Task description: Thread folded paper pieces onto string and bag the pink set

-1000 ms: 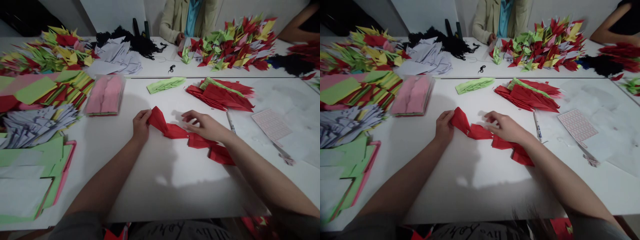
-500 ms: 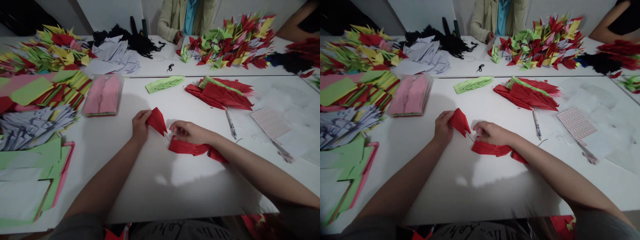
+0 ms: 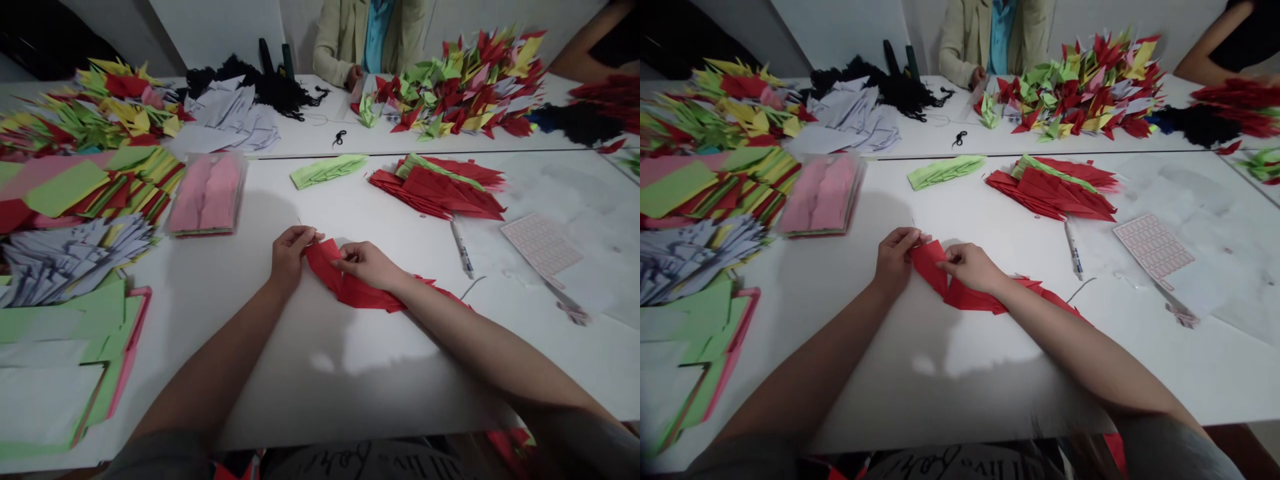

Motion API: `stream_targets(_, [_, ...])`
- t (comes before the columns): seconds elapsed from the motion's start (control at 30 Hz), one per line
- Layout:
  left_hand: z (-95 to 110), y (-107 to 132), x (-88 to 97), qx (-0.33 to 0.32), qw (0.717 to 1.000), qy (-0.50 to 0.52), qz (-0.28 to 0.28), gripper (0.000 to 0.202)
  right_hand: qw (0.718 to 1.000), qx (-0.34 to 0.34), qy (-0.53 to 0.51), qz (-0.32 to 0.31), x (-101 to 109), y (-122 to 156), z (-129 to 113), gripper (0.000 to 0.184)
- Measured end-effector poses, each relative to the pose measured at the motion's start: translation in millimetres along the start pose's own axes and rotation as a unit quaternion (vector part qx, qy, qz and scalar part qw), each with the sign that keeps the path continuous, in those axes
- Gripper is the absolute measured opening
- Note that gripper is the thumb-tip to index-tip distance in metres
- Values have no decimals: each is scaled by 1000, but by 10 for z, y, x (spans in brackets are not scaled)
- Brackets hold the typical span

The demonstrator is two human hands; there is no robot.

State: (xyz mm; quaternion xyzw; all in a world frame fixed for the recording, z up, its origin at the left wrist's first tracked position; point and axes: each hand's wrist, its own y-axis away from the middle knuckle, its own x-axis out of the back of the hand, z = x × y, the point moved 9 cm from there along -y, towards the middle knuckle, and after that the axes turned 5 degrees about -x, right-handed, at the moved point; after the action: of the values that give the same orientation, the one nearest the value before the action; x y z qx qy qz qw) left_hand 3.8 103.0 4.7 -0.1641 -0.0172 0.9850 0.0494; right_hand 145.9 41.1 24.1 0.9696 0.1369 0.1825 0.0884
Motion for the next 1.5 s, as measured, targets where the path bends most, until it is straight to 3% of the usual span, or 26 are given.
stream_targets(0.13, [-24,9,3,18,1000,-14,9,24,995,-8,83,-58,18,94,-31,17])
stream_targets(0.3, [-36,52,-113,19,996,-72,-41,31,984,62,124,108,357,-17,-225,25])
stream_targets(0.37, [-41,57,-137,12,993,-100,-61,32,983,92,98,128,347,-89,-241,25])
stream_targets(0.6, [-30,77,-172,-34,981,-159,-106,33,988,109,-35,100,159,-264,9,30])
stream_targets(0.77, [-36,113,-206,-38,973,-192,-122,29,988,84,-77,101,183,-336,154,33])
stream_targets(1.03, [-38,131,-267,-40,948,-266,-169,16,966,79,-179,167,321,-289,236,27])
stream_targets(1.2, [-24,133,-277,-29,950,-249,-187,19,963,69,-192,174,310,-298,284,26])
stream_targets(1.4, [83,135,-310,-61,953,-220,-200,15,962,57,-190,189,325,-317,335,27])
stream_targets(1.5, [72,120,-269,-51,961,-204,-179,15,969,66,-169,165,267,-334,325,26])
